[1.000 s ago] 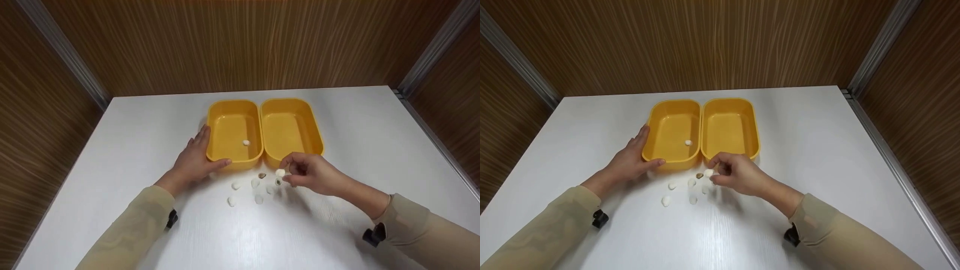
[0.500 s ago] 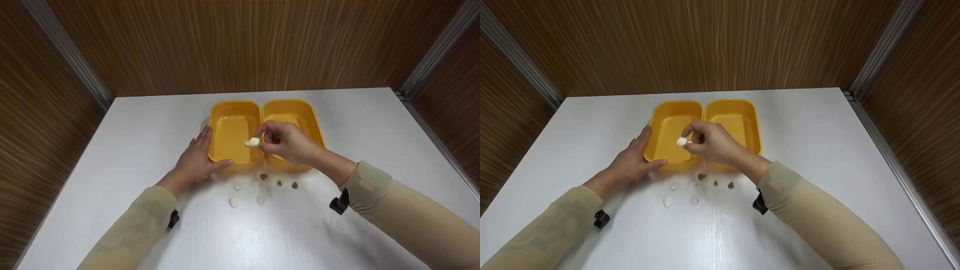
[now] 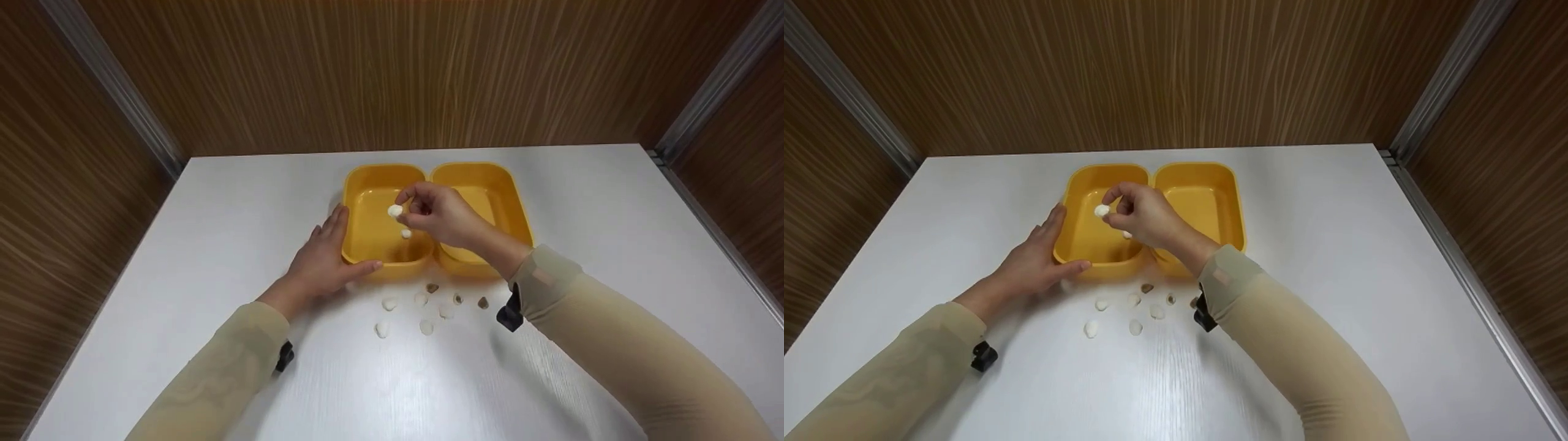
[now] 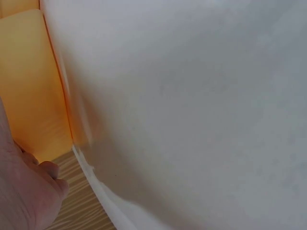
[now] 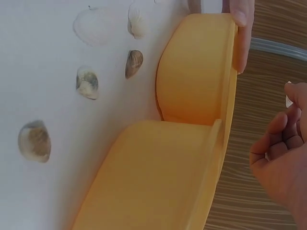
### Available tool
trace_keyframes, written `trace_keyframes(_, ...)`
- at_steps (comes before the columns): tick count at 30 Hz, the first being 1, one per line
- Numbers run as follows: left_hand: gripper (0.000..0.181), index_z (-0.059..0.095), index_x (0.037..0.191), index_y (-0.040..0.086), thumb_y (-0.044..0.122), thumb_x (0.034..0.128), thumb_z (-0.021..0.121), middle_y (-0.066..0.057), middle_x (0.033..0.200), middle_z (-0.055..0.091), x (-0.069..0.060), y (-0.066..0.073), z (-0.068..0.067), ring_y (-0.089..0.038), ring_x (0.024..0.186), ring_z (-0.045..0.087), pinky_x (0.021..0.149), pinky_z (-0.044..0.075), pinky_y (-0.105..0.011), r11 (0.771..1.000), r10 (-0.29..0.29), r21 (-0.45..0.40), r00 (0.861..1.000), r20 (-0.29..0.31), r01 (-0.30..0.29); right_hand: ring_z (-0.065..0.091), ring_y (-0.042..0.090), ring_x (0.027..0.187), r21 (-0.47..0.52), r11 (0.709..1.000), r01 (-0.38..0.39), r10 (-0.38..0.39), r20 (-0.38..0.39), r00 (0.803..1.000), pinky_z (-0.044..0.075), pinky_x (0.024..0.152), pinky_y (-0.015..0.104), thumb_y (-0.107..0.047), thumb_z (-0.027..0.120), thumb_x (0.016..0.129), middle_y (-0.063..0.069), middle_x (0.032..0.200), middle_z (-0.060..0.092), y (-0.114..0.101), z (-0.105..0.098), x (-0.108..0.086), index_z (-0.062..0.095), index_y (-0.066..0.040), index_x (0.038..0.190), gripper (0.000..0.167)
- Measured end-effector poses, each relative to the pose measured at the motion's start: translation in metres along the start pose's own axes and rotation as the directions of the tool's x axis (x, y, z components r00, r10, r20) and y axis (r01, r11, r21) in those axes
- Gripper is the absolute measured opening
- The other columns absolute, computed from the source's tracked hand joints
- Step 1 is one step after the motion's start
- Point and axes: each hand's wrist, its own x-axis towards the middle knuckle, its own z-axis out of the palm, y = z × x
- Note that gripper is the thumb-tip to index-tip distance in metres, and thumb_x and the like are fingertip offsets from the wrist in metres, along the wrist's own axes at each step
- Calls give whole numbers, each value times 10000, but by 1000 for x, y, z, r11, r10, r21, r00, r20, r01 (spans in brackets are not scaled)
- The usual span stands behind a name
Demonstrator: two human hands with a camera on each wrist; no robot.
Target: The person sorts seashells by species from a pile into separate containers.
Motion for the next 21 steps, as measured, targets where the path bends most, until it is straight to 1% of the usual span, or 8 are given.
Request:
trace_keyframes(7,1278,-19,1710,96,853,877,587,-59,1787,-9,2,0,-1,-288,1629,111,1315,83,-462,1000,1,6,1000,-6,-1,491,142,706,-13,1000,-26,25,-27,999,404,592,204,-57,756,972,23,802,574,9,9,15,695,-31,1147,187)
trace_keyframes(10,1273,-23,1708,89,836,885,598,-62,1786,-10,2,1,-1,-265,1632,92,1316,74,-457,1000,0,11,1000,-7,0,496,140,694,-33,998,-49,48,-27,998,412,586,211,-66,750,975,25,799,578,13,13,20,695,-43,1148,183)
trace_keyframes(14,1263,-30,1707,88,800,896,627,-63,1786,-6,2,3,-1,-247,1634,76,1317,59,-450,1000,-12,1,1000,-4,12,503,138,682,-60,994,-90,89,-26,996,434,583,224,-91,753,980,24,804,582,17,16,23,688,-64,1155,189)
trace_keyframes(21,1270,-30,1708,94,811,889,625,-58,1786,-10,2,4,-1,-268,1632,88,1316,72,-461,1000,-12,-2,1000,-1,12,508,134,681,-66,992,-107,105,-37,994,448,586,222,-107,776,974,22,804,581,19,19,25,691,-37,1180,234)
